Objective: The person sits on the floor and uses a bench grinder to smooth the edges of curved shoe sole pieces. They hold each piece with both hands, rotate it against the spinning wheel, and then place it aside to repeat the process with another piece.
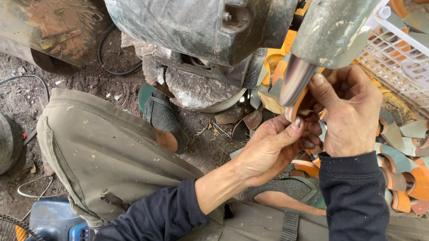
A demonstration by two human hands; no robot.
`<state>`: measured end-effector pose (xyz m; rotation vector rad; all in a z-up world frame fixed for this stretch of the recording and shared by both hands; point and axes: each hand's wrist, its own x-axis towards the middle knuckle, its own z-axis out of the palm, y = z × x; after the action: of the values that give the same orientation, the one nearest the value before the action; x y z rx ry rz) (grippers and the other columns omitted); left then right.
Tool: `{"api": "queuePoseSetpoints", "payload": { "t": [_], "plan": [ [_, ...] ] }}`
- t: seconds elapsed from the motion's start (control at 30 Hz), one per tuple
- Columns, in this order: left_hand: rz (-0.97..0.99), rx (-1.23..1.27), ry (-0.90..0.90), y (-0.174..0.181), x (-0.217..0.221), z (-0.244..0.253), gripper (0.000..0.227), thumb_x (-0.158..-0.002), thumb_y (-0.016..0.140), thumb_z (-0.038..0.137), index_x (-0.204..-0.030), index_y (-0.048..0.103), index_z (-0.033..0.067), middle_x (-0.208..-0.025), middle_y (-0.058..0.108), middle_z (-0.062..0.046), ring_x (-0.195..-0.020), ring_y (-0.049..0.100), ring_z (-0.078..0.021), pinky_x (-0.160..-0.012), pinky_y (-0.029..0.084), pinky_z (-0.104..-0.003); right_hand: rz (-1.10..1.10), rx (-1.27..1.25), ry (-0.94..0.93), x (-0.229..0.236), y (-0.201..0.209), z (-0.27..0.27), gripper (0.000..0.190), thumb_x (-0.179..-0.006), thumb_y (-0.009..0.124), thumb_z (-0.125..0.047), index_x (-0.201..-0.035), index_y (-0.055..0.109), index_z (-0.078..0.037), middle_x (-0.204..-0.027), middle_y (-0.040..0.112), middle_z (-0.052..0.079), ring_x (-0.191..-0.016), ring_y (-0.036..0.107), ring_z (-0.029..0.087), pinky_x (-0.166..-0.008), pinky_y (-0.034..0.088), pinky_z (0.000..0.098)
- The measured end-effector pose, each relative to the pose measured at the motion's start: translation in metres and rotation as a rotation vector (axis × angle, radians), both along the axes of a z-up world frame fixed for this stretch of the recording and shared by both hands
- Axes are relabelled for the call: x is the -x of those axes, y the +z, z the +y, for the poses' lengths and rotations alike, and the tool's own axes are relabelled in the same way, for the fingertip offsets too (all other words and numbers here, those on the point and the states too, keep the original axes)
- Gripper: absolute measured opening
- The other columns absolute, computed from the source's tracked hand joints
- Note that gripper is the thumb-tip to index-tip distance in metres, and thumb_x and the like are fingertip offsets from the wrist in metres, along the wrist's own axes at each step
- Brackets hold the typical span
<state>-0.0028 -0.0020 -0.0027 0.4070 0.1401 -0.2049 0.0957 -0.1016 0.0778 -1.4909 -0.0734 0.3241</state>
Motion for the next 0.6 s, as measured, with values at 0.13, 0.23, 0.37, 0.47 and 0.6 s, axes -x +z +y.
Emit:
{"api": "queuePoseSetpoints", "payload": {
  "t": [0.13,0.23,0.37,0.47,0.6],
  "plan": [
    [-0.003,-0.012,-0.014,-0.0017,0.0023,-0.0005,0.033,-0.107,0.066,0.030,-0.124,0.064,0.0025,-0.117,0.067,-0.009,-0.106,0.062,-0.0207,-0.100,0.051,-0.040,0.000,0.041,0.022,0.0020,0.0024,-0.0002,0.016,-0.101,0.072,-0.006,-0.096,0.058,-0.001,-0.079,0.063,0.003,-0.063,0.061,0.009,-0.056,0.049,0.0227],
    [-0.021,-0.005,-0.014,-0.0021,0.0034,-0.0011,0.031,-0.107,0.067,0.029,-0.124,0.064,0.0034,-0.116,0.067,-0.008,-0.107,0.062,-0.0204,-0.102,0.050,-0.040,0.007,0.049,0.039,0.0015,0.0013,-0.0009,0.017,-0.100,0.072,-0.007,-0.096,0.057,-0.001,-0.079,0.063,0.002,-0.062,0.060,0.009,-0.055,0.049,0.0227],
    [-0.030,0.005,-0.017,-0.0018,0.0044,-0.0027,0.031,-0.108,0.066,0.028,-0.126,0.063,0.0037,-0.116,0.067,-0.007,-0.109,0.062,-0.0193,-0.104,0.048,-0.039,-0.023,0.059,0.067,0.0020,-0.0020,-0.0023,0.015,-0.100,0.073,-0.007,-0.101,0.059,-0.001,-0.086,0.062,0.000,-0.070,0.060,0.006,-0.061,0.050,0.0217],
    [-0.026,0.004,-0.026,-0.0016,0.0064,-0.0036,0.033,-0.108,0.066,0.028,-0.129,0.062,0.0036,-0.116,0.067,-0.007,-0.109,0.062,-0.0187,-0.103,0.048,-0.038,-0.008,0.098,0.069,0.0027,-0.0039,-0.0040,0.016,-0.098,0.073,-0.008,-0.104,0.060,-0.002,-0.087,0.062,-0.001,-0.073,0.059,0.006,-0.062,0.049,0.0219],
    [-0.023,0.000,-0.038,-0.0029,0.0084,-0.0043,0.035,-0.108,0.065,0.029,-0.131,0.061,0.0020,-0.116,0.067,-0.007,-0.110,0.062,-0.0186,-0.104,0.048,-0.038,-0.057,0.098,0.092,0.0045,-0.0058,-0.0041,0.018,-0.098,0.074,-0.010,-0.107,0.061,-0.002,-0.091,0.063,-0.002,-0.080,0.059,0.005,-0.070,0.051,0.0217]
  ]
}}
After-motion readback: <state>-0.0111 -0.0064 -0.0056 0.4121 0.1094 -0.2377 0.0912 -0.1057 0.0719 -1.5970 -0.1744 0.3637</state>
